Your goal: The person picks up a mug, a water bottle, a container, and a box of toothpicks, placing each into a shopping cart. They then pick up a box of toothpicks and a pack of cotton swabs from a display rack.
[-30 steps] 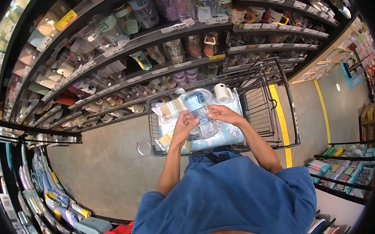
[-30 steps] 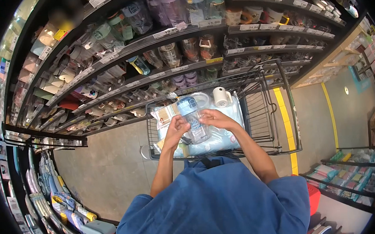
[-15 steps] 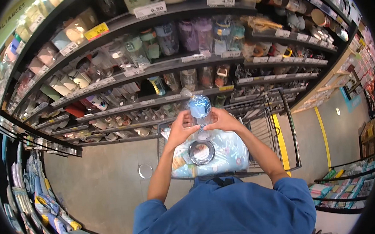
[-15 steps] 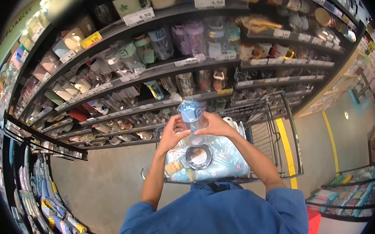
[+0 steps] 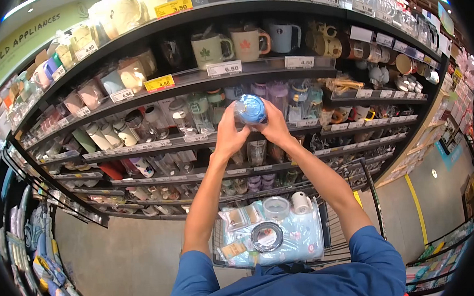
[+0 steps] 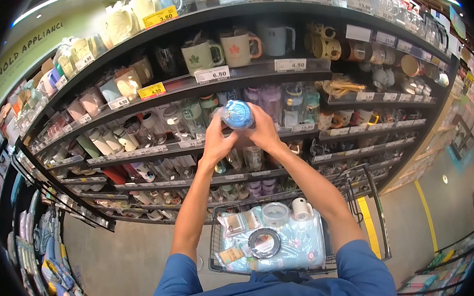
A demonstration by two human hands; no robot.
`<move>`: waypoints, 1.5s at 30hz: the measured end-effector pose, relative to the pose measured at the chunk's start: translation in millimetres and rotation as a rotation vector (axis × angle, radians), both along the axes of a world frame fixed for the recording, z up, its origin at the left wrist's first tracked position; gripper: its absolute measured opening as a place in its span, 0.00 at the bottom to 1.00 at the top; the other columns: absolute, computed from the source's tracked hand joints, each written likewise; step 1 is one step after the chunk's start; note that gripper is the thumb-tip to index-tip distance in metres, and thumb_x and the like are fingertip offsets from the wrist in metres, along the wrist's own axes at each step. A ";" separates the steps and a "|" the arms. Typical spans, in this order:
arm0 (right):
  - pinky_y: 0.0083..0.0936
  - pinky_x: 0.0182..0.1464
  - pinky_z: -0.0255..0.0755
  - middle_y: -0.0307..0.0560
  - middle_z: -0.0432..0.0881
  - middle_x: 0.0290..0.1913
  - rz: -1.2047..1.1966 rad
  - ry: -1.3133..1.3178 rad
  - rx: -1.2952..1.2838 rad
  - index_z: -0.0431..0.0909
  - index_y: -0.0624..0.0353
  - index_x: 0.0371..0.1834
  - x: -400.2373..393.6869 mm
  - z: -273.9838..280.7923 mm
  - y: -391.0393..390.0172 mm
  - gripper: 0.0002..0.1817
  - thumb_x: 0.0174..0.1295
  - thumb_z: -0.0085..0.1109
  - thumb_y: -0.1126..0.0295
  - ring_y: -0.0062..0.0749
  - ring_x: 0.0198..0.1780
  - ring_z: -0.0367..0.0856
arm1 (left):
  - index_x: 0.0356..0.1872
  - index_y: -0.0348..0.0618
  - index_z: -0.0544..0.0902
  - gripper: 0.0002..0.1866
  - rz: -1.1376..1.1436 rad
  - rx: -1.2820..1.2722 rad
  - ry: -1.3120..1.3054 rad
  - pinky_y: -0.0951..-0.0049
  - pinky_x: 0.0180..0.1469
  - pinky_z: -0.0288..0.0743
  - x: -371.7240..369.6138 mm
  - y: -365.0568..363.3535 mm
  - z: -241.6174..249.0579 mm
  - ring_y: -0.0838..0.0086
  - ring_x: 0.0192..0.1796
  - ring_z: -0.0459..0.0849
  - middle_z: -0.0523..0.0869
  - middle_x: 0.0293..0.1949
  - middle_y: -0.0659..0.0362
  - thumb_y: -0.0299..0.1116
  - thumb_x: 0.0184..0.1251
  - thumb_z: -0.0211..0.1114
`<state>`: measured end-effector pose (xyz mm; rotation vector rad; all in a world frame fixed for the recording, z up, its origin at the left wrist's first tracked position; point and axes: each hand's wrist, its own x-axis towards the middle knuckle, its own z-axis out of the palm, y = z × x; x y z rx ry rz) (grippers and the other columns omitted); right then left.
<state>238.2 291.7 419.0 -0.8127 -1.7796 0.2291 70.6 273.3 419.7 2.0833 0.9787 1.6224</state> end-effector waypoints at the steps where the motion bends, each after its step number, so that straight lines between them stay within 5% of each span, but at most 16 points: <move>1: 0.35 0.59 0.71 0.56 0.77 0.58 0.003 -0.001 0.011 0.70 0.62 0.60 -1.4 0.0 5.7 0.36 0.44 0.73 0.74 0.50 0.60 0.76 | 0.63 0.34 0.67 0.34 0.003 0.011 -0.001 0.66 0.57 0.74 0.6 13.1 -7.5 0.55 0.58 0.79 0.78 0.55 0.43 0.23 0.50 0.66; 9: 0.39 0.55 0.72 0.61 0.81 0.49 -0.084 0.065 -0.140 0.72 0.65 0.54 -2.0 -28.0 35.2 0.31 0.45 0.72 0.72 0.56 0.54 0.79 | 0.63 0.31 0.66 0.35 0.050 -0.106 0.081 0.60 0.62 0.69 10.8 59.0 -28.4 0.49 0.60 0.76 0.76 0.56 0.38 0.29 0.50 0.64; 15: 0.43 0.49 0.74 0.66 0.82 0.43 -0.405 -0.098 -0.330 0.72 0.68 0.47 -9.9 -30.8 44.8 0.26 0.48 0.72 0.66 0.60 0.49 0.80 | 0.59 0.31 0.70 0.31 0.116 -0.263 0.137 0.61 0.57 0.72 12.6 80.8 -29.8 0.52 0.55 0.80 0.81 0.52 0.40 0.36 0.55 0.64; 17: 0.43 0.49 0.74 0.67 0.81 0.44 -0.428 -0.102 -0.349 0.72 0.69 0.49 -15.2 -33.0 46.5 0.28 0.48 0.72 0.66 0.60 0.49 0.80 | 0.49 0.27 0.73 0.25 0.151 -0.356 0.172 0.55 0.53 0.72 11.3 82.1 -28.0 0.43 0.52 0.80 0.81 0.45 0.34 0.37 0.55 0.64; 22: 0.41 0.52 0.75 0.68 0.80 0.49 -0.479 -0.021 -0.211 0.68 0.72 0.59 -10.7 -54.6 31.1 0.34 0.50 0.71 0.67 0.57 0.51 0.81 | 0.57 0.29 0.71 0.28 0.172 -0.199 0.093 0.57 0.53 0.75 1.6 67.6 -57.2 0.47 0.56 0.79 0.80 0.52 0.35 0.35 0.57 0.65; 27: 0.31 0.53 0.78 0.61 0.81 0.53 -0.166 0.075 -0.301 0.69 0.73 0.61 18.5 -84.6 2.1 0.31 0.54 0.68 0.72 0.43 0.54 0.82 | 0.65 0.34 0.66 0.29 0.169 -0.203 -0.066 0.65 0.56 0.76 -5.3 21.9 -82.2 0.59 0.59 0.80 0.79 0.57 0.42 0.27 0.62 0.63; 29: 0.29 0.52 0.78 0.59 0.81 0.53 -0.149 0.085 -0.339 0.72 0.71 0.58 23.1 -84.0 -11.8 0.27 0.56 0.67 0.73 0.39 0.53 0.83 | 0.63 0.34 0.69 0.26 0.269 -0.127 0.038 0.68 0.56 0.77 -3.5 11.2 -73.0 0.61 0.59 0.80 0.79 0.57 0.44 0.23 0.63 0.62; 31: 0.28 0.50 0.79 0.60 0.83 0.49 -0.045 0.168 -0.409 0.75 0.71 0.54 29.9 -92.3 -25.2 0.23 0.56 0.65 0.72 0.40 0.50 0.84 | 0.61 0.35 0.72 0.25 0.235 -0.120 -0.099 0.65 0.58 0.74 -3.0 4.3 -75.9 0.58 0.59 0.80 0.80 0.56 0.45 0.24 0.61 0.63; 33: 0.26 0.50 0.79 0.56 0.85 0.44 0.002 0.182 -0.496 0.78 0.70 0.50 40.4 -110.1 -56.2 0.19 0.57 0.65 0.72 0.35 0.46 0.86 | 0.58 0.34 0.74 0.22 0.224 -0.160 -0.183 0.68 0.55 0.76 -0.4 -20.1 -84.6 0.64 0.53 0.84 0.83 0.51 0.48 0.24 0.62 0.63; 35: 0.26 0.49 0.79 0.54 0.86 0.42 0.052 0.050 -0.619 0.79 0.67 0.50 63.0 -138.7 -94.6 0.19 0.56 0.66 0.70 0.33 0.45 0.86 | 0.55 0.34 0.76 0.19 0.218 -0.210 -0.169 0.70 0.52 0.77 4.8 -51.3 -114.0 0.67 0.47 0.86 0.86 0.46 0.50 0.24 0.62 0.63; 39: 0.30 0.46 0.79 0.53 0.86 0.41 0.091 -0.121 -0.870 0.81 0.64 0.47 143.3 -279.5 -170.2 0.18 0.54 0.68 0.67 0.36 0.42 0.86 | 0.44 0.35 0.83 0.10 0.184 -0.446 0.022 0.72 0.41 0.77 17.9 -136.6 -215.2 0.72 0.35 0.85 0.87 0.35 0.52 0.28 0.65 0.63; 45: 0.37 0.45 0.78 0.55 0.85 0.40 -0.364 -0.348 -1.182 0.82 0.61 0.44 203.5 -354.2 -329.0 0.18 0.52 0.65 0.63 0.47 0.40 0.85 | 0.42 0.38 0.83 0.10 -0.004 -0.918 0.216 0.69 0.39 0.78 37.8 -299.8 -332.7 0.65 0.35 0.87 0.87 0.32 0.50 0.32 0.66 0.61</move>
